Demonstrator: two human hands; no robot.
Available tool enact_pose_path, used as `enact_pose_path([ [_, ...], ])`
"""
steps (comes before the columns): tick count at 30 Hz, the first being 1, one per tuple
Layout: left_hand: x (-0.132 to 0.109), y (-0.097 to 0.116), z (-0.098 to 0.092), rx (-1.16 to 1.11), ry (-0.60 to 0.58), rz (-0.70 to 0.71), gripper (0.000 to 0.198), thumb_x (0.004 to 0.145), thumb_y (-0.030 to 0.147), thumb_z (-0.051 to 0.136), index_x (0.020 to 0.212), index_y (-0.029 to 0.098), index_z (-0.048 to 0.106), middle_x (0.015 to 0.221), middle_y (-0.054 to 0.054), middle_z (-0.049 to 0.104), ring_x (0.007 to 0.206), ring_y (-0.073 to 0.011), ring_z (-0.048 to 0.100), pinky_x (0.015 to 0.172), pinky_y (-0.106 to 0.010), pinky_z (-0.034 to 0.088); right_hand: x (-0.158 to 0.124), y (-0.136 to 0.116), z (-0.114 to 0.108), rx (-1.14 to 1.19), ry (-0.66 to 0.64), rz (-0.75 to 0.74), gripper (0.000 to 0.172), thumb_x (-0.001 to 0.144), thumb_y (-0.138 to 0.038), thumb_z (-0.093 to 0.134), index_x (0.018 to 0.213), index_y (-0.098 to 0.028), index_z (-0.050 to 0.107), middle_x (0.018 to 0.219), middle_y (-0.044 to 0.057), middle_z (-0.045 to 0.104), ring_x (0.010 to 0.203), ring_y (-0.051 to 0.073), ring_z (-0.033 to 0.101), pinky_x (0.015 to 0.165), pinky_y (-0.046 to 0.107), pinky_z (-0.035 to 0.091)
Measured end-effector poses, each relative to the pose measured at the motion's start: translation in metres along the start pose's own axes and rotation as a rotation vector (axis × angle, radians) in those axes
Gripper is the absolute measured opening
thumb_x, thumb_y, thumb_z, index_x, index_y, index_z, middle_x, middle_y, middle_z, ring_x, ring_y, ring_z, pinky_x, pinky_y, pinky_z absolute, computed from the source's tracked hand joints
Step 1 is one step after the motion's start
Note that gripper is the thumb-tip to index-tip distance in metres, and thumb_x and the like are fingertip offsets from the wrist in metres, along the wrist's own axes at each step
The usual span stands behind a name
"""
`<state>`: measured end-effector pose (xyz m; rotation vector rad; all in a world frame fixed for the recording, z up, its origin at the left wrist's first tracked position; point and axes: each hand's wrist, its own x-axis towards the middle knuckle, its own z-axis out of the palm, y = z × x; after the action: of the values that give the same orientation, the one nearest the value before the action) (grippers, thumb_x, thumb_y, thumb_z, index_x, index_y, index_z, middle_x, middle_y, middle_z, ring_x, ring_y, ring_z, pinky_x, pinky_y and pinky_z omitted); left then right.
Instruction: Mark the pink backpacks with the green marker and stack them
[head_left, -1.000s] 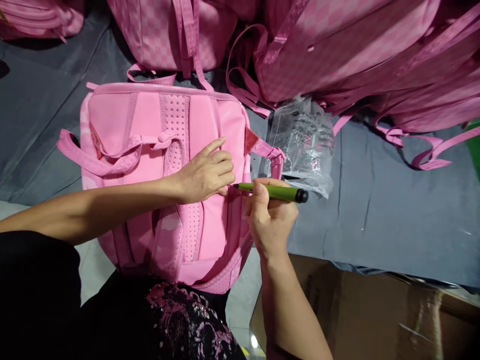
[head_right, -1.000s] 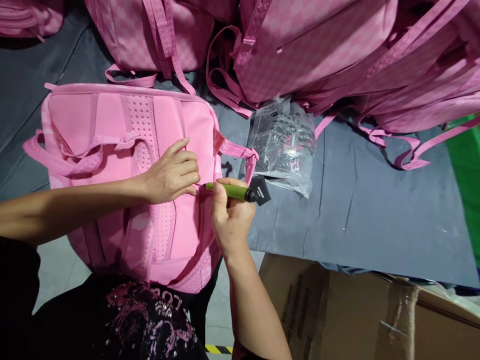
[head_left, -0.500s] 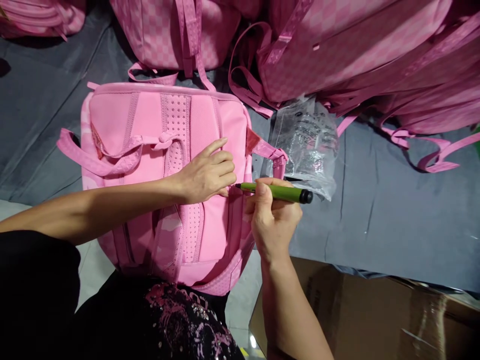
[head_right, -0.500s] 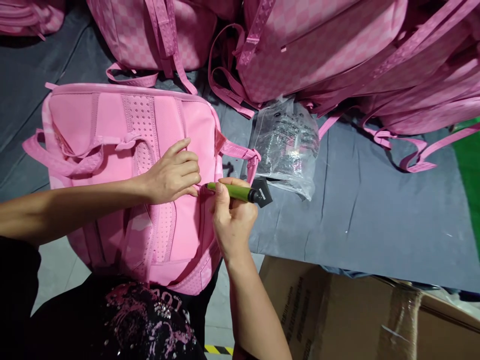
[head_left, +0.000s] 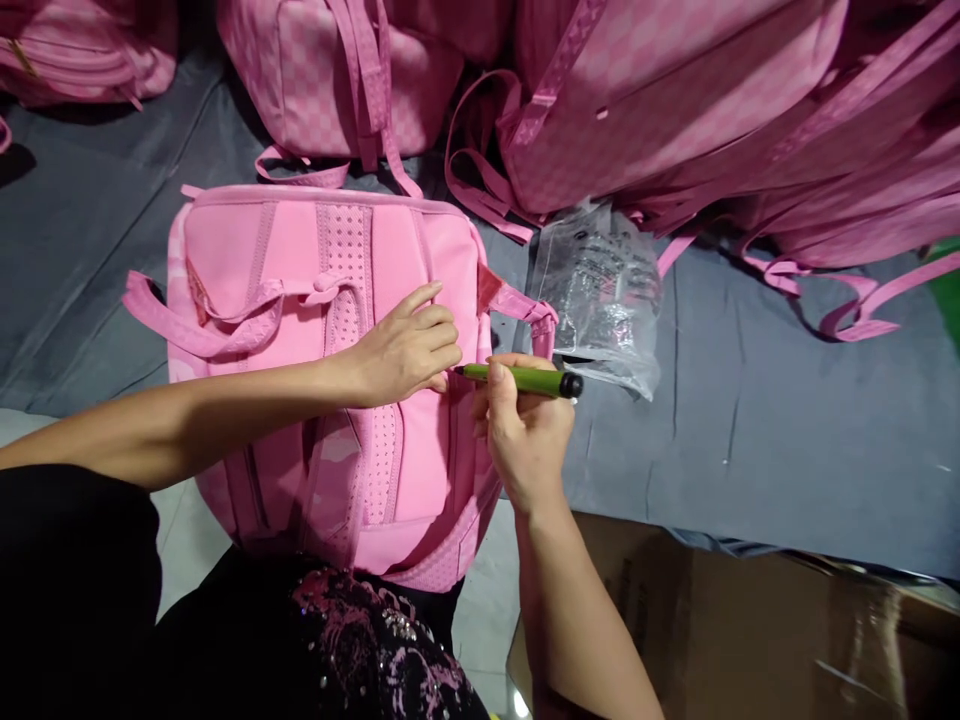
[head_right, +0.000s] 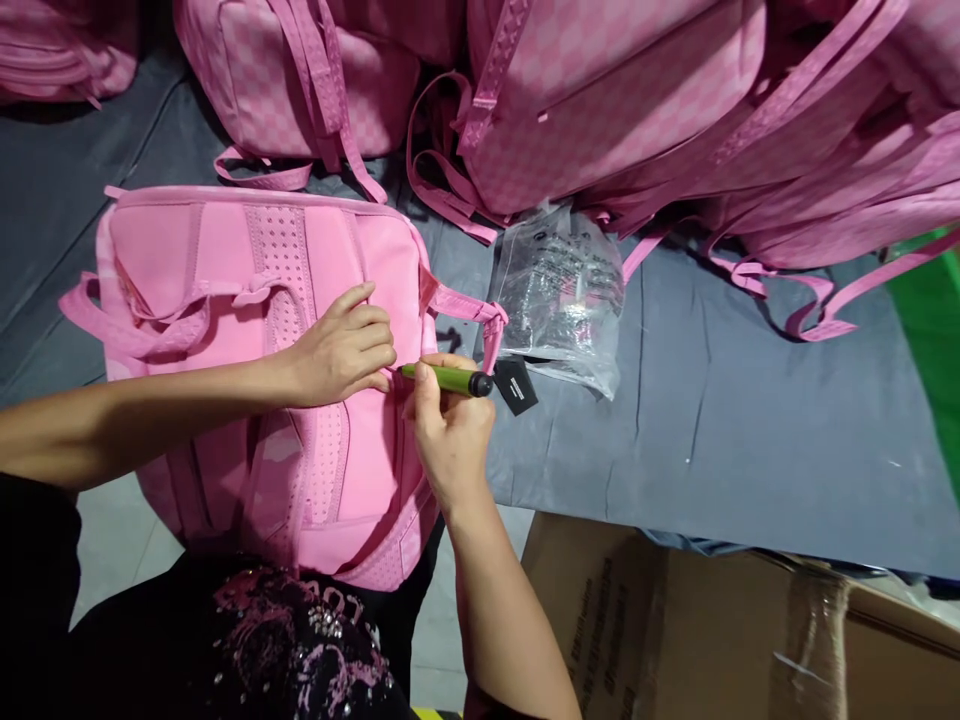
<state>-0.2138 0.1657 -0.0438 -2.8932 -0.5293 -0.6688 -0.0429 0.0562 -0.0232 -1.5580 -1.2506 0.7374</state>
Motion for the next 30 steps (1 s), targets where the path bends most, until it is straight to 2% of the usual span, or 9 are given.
enact_pose_path([
  [5, 0.032, -0.041, -0.029, 0.021, -0.337, 0.109, 0.04, 0.083, 0.059, 0.068, 0.084, 0.019, 0.066, 0.08, -0.002, 0.07, 0.083, -0.0196, 0.061, 0.092, -0.039, 0.037, -0.032, -0.004, -0.012, -0.041, 0.015, -0.093, 0.018, 0.096, -0.03, 0.059, 0.111, -0.021, 0.06, 0.088, 0.003, 0.073, 0.066, 0.017, 0.072, 0.06, 0.031, 0.06],
  [9, 0.048, -0.05, -0.07, 0.166, -0.474, 0.062, 0.039, 0.08, 0.058, 0.071, 0.078, 0.019, 0.066, 0.075, -0.002, 0.07, 0.076, -0.0184, 0.063, 0.083, -0.035, 0.037, -0.081, -0.002, 0.002, -0.297, -0.122, -0.474, 0.052, 0.086, -0.007, 0.048, 0.135, -0.02, 0.054, 0.122, 0.013, 0.069, 0.116, 0.03, 0.066, 0.103, 0.06, 0.05],
  [12, 0.038, -0.022, -0.119, 0.251, -0.358, 0.04, 0.045, 0.086, 0.061, 0.063, 0.083, 0.016, 0.066, 0.076, -0.004, 0.069, 0.079, -0.0204, 0.063, 0.077, -0.035, 0.039, -0.1, 0.005, -0.001, -0.488, -0.038, -0.74, 0.061, 0.084, -0.002, 0.048, 0.142, -0.019, 0.047, 0.128, 0.018, 0.066, 0.132, 0.034, 0.055, 0.109, 0.069, 0.039],
  [16, 0.006, 0.044, -0.191, 0.376, -0.067, 0.002, 0.053, 0.094, 0.064, 0.048, 0.085, 0.014, 0.065, 0.074, -0.006, 0.065, 0.076, -0.0215, 0.061, 0.072, -0.036, 0.04, -0.096, 0.003, -0.048, -0.601, 0.111, -1.004, 0.049, 0.089, -0.009, 0.06, 0.133, -0.029, 0.05, 0.142, 0.013, 0.059, 0.137, 0.032, 0.051, 0.108, 0.063, 0.043],
  [18, -0.012, 0.079, -0.206, 0.384, 0.08, -0.065, 0.052, 0.097, 0.06, 0.045, 0.08, 0.015, 0.063, 0.071, -0.006, 0.064, 0.07, -0.0201, 0.058, 0.067, -0.035, 0.037, -0.097, -0.007, -0.068, -0.619, 0.143, -1.108, 0.045, 0.087, -0.013, 0.067, 0.126, -0.031, 0.053, 0.142, 0.011, 0.06, 0.131, 0.031, 0.057, 0.103, 0.059, 0.049],
  [20, -0.027, 0.109, -0.201, 0.311, 0.15, -0.161, 0.05, 0.097, 0.058, 0.047, 0.074, 0.016, 0.061, 0.066, -0.004, 0.061, 0.062, -0.0184, 0.053, 0.061, -0.034, 0.034, -0.104, -0.021, -0.069, -0.551, 0.17, -1.144, 0.046, 0.086, -0.013, 0.068, 0.125, -0.031, 0.053, 0.136, 0.01, 0.065, 0.123, 0.028, 0.064, 0.095, 0.052, 0.055],
  [23, -0.043, 0.133, -0.168, 0.118, 0.05, -0.199, 0.035, 0.096, 0.044, 0.055, 0.074, 0.017, 0.06, 0.065, -0.003, 0.062, 0.06, -0.0182, 0.053, 0.058, -0.033, 0.033, -0.115, -0.033, -0.035, -0.316, 0.176, -1.144, 0.049, 0.088, -0.013, 0.063, 0.133, -0.028, 0.048, 0.119, 0.011, 0.071, 0.108, 0.025, 0.069, 0.083, 0.044, 0.059],
  [26, -0.053, 0.124, -0.142, 0.07, -0.108, -0.032, 0.025, 0.096, 0.037, 0.057, 0.082, 0.016, 0.063, 0.075, -0.005, 0.068, 0.069, -0.0209, 0.059, 0.069, -0.036, 0.039, -0.107, -0.022, 0.002, -0.253, 0.218, -1.117, 0.045, 0.091, -0.017, 0.06, 0.133, -0.024, 0.046, 0.099, 0.009, 0.072, 0.087, 0.023, 0.07, 0.073, 0.039, 0.057],
  [30, -0.065, 0.092, -0.147, 0.033, -0.252, 0.147, 0.03, 0.099, 0.043, 0.052, 0.096, 0.016, 0.064, 0.089, -0.006, 0.073, 0.082, -0.0206, 0.064, 0.1, -0.044, 0.035, -0.087, 0.002, 0.009, -0.29, 0.152, -1.162, 0.038, 0.091, -0.018, 0.06, 0.127, -0.025, 0.048, 0.085, 0.003, 0.067, 0.069, 0.019, 0.062, 0.064, 0.033, 0.051],
])
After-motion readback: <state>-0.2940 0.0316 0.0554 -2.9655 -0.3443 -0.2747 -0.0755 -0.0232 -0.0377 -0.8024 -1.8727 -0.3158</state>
